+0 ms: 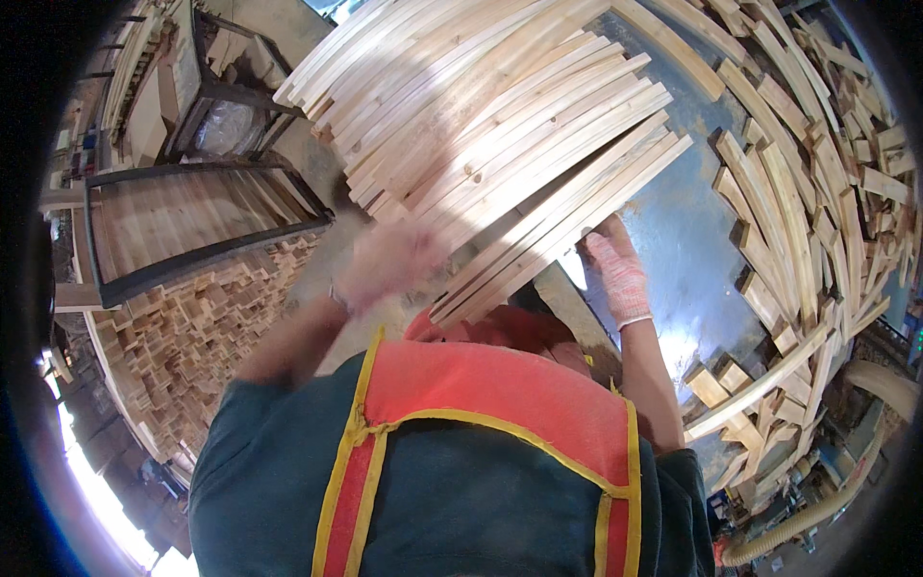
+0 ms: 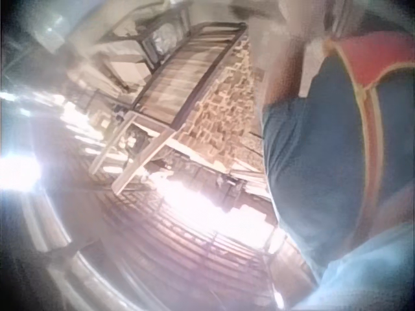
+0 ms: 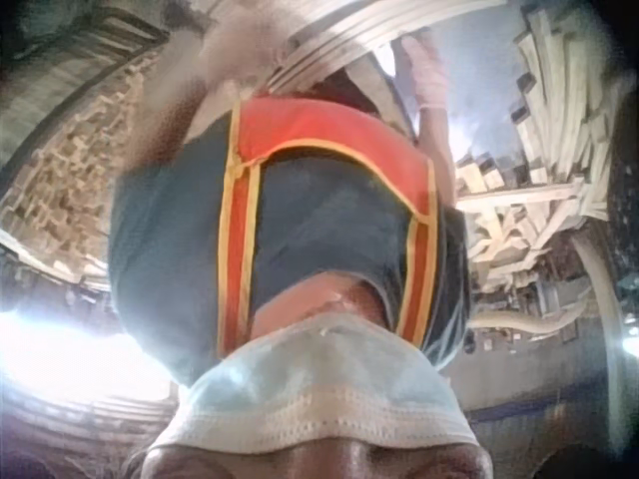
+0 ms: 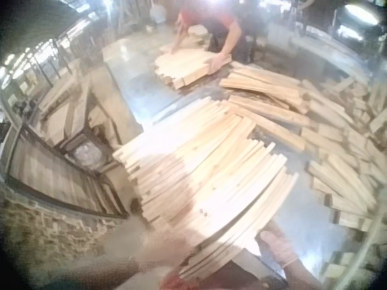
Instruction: The person picks up individual wooden planks from a large pile on a metal table and stacks them neatly into a growing pile. The person handles the wood by hand, aligning the planks as they are added to the stack.
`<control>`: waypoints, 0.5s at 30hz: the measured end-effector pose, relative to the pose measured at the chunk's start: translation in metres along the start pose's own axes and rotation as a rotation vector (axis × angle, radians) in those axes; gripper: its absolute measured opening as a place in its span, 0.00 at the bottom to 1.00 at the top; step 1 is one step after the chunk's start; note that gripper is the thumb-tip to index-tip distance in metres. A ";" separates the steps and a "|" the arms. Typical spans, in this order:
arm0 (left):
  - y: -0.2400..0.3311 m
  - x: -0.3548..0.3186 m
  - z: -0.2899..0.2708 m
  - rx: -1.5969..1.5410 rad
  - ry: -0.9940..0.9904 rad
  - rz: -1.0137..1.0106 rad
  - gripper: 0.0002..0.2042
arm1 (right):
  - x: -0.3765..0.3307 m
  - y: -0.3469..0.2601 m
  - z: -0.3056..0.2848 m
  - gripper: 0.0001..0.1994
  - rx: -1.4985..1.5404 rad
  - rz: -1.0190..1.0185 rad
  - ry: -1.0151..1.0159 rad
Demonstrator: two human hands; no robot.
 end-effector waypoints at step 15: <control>-0.016 -0.079 0.032 -0.944 -0.522 0.136 0.37 | 0.026 -0.135 0.056 0.30 -1.872 -1.069 0.025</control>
Point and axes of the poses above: each hand's wrist, its own x-axis towards the middle knuckle, its own z-axis out of the palm, y = z × x, the point moved 3 cm from there along x, towards the middle knuckle, and after that the axes turned 4 degrees about x, right-handed, at the moved point
